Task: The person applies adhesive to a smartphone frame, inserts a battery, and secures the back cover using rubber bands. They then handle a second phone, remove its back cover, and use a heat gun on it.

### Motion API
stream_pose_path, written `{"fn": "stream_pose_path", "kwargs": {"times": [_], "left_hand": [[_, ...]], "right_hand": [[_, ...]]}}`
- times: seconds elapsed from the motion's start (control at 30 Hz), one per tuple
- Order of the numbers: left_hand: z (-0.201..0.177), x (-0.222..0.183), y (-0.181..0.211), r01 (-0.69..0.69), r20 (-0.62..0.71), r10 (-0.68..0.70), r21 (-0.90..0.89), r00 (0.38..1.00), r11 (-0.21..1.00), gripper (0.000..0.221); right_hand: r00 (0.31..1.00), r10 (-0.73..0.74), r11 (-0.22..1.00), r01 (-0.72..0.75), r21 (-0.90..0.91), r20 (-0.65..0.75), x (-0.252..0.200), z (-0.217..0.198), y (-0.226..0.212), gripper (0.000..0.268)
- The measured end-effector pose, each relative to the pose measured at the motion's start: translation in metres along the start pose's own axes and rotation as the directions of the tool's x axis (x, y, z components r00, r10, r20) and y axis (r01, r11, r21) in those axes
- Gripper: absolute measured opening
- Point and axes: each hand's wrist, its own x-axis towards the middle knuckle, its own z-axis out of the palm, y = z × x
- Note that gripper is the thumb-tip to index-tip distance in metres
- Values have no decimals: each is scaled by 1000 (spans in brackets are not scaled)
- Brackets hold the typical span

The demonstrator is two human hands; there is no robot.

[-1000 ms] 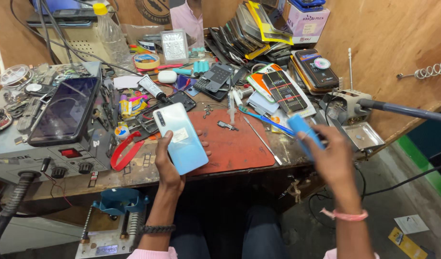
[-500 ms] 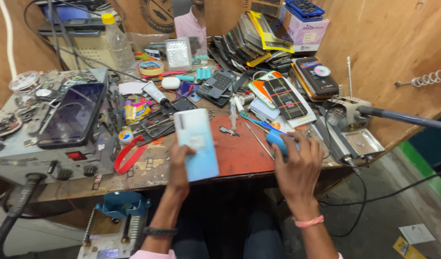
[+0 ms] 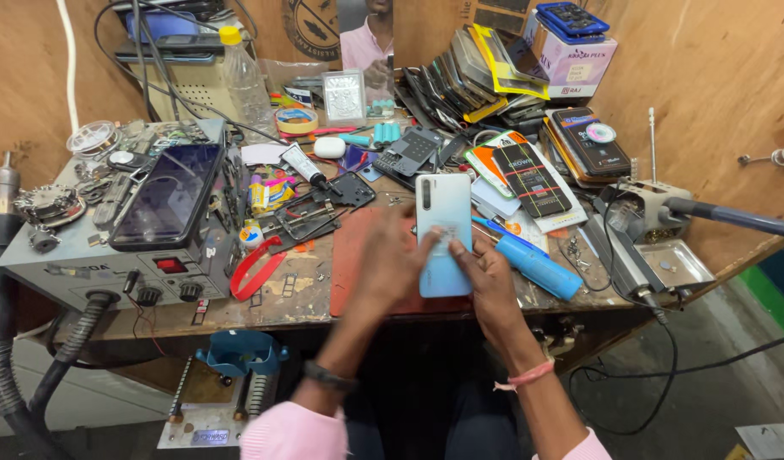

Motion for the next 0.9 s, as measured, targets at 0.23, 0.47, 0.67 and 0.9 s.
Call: {"fn": "stream_pose_path", "kwargs": {"times": [0.23, 0.47, 0.67, 0.9], "left_hand": [[-95, 54, -60, -98, -165, 226, 558, 960, 824, 50], [-76, 119, -80, -323, 289, 151, 764, 945, 558, 75], [-72, 142, -88, -280, 356, -47, 802, 933, 528, 61], [-86, 159, -89, -85, 276, -150, 686, 949, 723, 59]], "right_hand": [[999, 3, 987, 2, 161, -34, -2, -2, -7, 38], [999, -16, 986, 20, 164, -30, -11, 5, -19, 47], [997, -8, 991, 17, 130, -71, -12, 2, -17, 62], [998, -41, 942, 58, 332, -57, -15, -10, -13, 71]]}}
